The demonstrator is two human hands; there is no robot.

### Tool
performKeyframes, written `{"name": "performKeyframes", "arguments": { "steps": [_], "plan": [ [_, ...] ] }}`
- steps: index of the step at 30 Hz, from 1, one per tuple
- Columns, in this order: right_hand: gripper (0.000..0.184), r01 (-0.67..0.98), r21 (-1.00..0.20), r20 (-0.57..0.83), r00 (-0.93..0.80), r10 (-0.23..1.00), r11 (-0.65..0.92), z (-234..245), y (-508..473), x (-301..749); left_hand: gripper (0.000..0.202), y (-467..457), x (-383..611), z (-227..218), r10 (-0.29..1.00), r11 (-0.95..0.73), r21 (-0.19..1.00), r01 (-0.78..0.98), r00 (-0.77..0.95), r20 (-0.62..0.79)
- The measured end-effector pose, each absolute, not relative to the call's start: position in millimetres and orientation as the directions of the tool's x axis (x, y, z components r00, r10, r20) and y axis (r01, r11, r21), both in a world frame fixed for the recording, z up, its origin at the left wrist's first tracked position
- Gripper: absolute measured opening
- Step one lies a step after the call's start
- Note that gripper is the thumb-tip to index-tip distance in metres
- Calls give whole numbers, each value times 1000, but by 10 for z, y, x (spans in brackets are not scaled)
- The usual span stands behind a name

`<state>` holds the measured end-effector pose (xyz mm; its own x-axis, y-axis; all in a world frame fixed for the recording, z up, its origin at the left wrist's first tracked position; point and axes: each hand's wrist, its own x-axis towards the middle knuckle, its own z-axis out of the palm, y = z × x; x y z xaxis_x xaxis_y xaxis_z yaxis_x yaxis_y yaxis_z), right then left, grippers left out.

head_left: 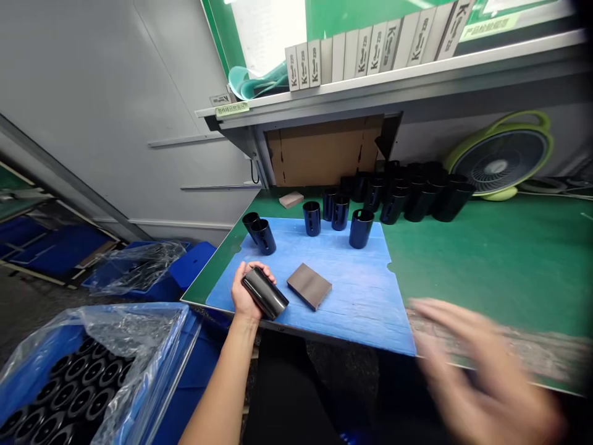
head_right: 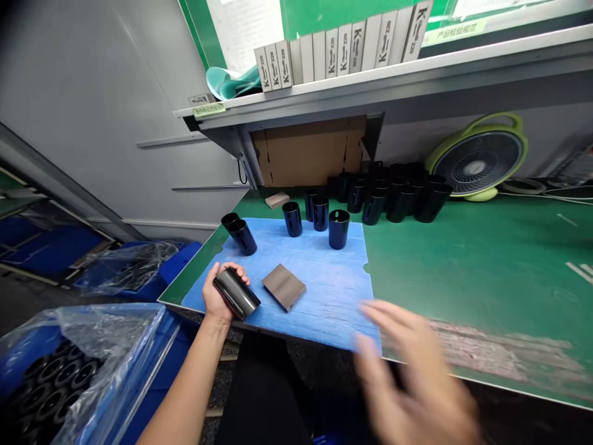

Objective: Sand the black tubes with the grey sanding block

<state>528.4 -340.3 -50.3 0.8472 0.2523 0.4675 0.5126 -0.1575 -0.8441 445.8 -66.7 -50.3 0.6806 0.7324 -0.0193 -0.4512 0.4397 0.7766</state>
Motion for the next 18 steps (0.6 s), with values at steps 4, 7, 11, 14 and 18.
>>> {"name": "performKeyframes", "arguments": {
  "steps": [4, 7, 11, 14, 18],
  "plan": [
    [53, 742, -606, 452, 618, 643, -286, -447, -2732, 5214, 29, -695, 4418, -408, 713, 430, 806, -406, 701, -27],
    [55, 786, -484, 400, 590, 701, -384, -473, -2402, 5126, 33, -780, 4350, -284, 718, 427, 821, -379, 694, -53],
    [63, 777, -419, 425, 625, 655, -470, -511, -2462, 5130, 31, -727, 4336, -269, 736, 468, 820, -330, 659, -154],
    [67, 583, -744, 418, 787, 454, -326, -477, -2686, 5170, 25, -654, 4424, -324, 714, 499, 807, -316, 678, -176],
    [60, 179, -978, 204, 929, 308, 107, -365, -3045, 5167, 30, -757, 4450, -252, 767, 493, 784, -378, 615, -185]
  ]
}}
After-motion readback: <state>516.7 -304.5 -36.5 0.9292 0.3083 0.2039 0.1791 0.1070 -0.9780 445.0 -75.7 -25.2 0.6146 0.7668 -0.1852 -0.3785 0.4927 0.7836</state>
